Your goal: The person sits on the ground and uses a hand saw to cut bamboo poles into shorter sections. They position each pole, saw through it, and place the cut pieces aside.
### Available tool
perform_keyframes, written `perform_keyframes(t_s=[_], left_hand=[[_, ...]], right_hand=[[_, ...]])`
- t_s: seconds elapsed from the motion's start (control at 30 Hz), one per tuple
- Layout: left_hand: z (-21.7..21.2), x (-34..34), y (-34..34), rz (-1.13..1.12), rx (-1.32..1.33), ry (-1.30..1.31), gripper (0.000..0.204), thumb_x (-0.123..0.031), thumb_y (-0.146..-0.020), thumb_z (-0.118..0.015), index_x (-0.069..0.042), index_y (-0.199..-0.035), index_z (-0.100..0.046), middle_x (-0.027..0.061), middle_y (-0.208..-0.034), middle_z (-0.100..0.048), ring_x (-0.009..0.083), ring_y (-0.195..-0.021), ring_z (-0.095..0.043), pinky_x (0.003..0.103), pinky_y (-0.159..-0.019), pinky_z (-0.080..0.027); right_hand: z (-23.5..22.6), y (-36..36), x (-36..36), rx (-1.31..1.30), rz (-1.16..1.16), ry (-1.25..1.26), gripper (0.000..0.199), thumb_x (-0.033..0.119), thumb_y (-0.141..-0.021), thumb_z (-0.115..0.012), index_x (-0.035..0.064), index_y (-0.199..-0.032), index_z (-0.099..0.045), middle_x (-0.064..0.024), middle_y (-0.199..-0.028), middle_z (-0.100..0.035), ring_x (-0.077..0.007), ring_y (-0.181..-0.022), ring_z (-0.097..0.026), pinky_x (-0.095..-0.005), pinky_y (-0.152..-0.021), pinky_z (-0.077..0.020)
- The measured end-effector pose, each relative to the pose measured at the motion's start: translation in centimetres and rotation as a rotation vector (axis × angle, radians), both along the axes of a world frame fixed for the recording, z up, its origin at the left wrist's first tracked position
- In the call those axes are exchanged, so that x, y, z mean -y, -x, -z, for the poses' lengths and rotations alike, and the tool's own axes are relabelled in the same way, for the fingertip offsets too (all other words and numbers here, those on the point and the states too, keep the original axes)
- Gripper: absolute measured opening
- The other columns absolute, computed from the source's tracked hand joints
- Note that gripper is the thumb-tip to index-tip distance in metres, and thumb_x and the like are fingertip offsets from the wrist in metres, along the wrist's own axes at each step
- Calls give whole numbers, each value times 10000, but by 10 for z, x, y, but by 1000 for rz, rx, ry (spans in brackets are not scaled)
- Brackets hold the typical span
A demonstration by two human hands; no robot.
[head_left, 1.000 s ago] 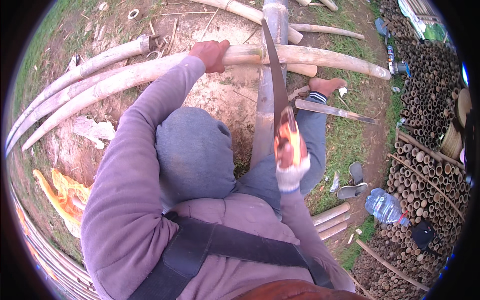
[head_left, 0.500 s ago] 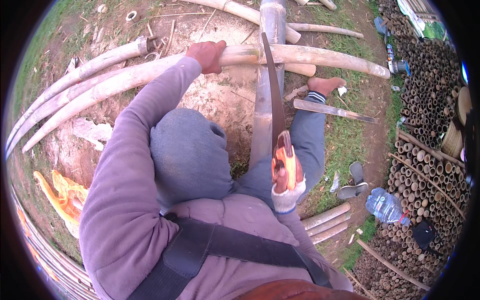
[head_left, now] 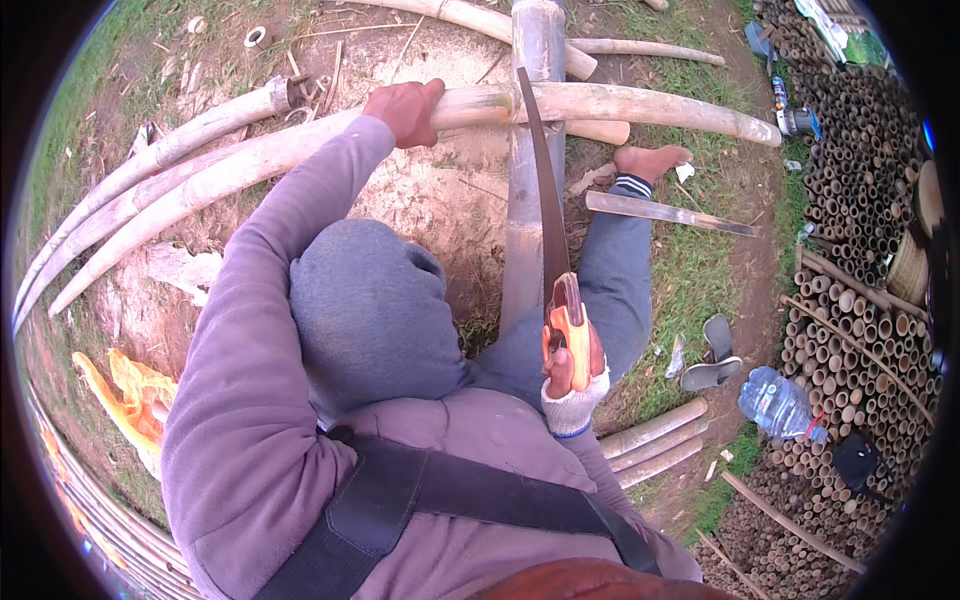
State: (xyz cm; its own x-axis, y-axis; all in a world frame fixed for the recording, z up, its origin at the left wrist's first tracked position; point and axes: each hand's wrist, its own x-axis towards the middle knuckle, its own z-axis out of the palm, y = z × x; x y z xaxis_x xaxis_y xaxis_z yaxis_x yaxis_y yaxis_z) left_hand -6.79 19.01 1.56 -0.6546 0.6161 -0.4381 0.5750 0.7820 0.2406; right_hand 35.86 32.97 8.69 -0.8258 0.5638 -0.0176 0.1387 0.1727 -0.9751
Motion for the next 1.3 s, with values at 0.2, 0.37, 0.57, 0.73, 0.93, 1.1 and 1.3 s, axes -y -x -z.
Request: perform_keyframes(t_s=[0.2, 0.37, 0.57, 0.73, 0.93, 1.1, 1.3], left_hand=[[-15, -14, -2, 37, -12, -19, 613, -344, -853, -881, -105, -1336, -589, 173, -1130, -789, 353, -1046, -781, 488, -941, -619], [-11, -4, 5, 34, -32, -51, 606, -335, -851, -876, -109, -1338, -596, 174, -1119, -787, 353, -1048, -779, 493, -926, -622], [5, 1, 2, 18, 15, -29, 618, -293, -822, -854, -102, -1343, -582, 160, -1056, -773, 338, -959, -769, 476, -862, -625], [-6, -7, -1, 47, -18, -40, 601, -288, -828, -853, -105, -1336, -589, 152, -1044, -776, 324, -956, -773, 460, -854, -630], [-11, -3, 14, 21, 1, -38, 600, -293, -829, -859, -105, -1332, -592, 146, -1038, -778, 312, -945, -778, 447, -846, -636], [-5, 1, 6, 32, 10, -20, 580, -295, -829, -858, -108, -1311, -594, 146, -1029, -778, 320, -934, -779, 446, -843, -640], [-10, -16, 1, 38, 11, -32, 640, -319, -809, -880, -130, -1351, -598, 151, -1095, -791, 341, -1001, -784, 470, -884, -636]], right_hand=[[19, 167, -48, -48, 69, -59, 409, 200, -1094, -702, -64, -1403, -655, -133, -1182, -772, -171, -1017, -729, -312, -887, -590], [17, 152, -49, -52, 12, -140, 460, 214, -1095, -704, -79, -1442, -629, -152, -1250, -763, -199, -1108, -728, -330, -973, -578], [3, -8, -9, 58, -54, 98, 586, 224, -1090, -702, -96, -1548, -523, -144, -1323, -727, -140, -1107, -715, -271, -979, -577], [25, 173, -42, -110, 46, -138, 403, 181, -1080, -722, -89, -1374, -666, -136, -1136, -773, -130, -965, -713, -283, -864, -571], [6, 135, -36, -48, 37, -167, 412, 206, -1084, -726, -88, -1368, -677, -150, -1166, -783, -183, -1027, -732, -326, -919, -581], [-5, 4, -8, 66, -102, 11, 592, 267, -1090, -703, -84, -1536, -537, -164, -1345, -725, -190, -1124, -721, -302, -950, -585], [21, 171, -50, -51, 49, -249, 399, 244, -1100, -713, -48, -1367, -668, -86, -1046, -758, -113, -834, -675, -277, -727, -541]])
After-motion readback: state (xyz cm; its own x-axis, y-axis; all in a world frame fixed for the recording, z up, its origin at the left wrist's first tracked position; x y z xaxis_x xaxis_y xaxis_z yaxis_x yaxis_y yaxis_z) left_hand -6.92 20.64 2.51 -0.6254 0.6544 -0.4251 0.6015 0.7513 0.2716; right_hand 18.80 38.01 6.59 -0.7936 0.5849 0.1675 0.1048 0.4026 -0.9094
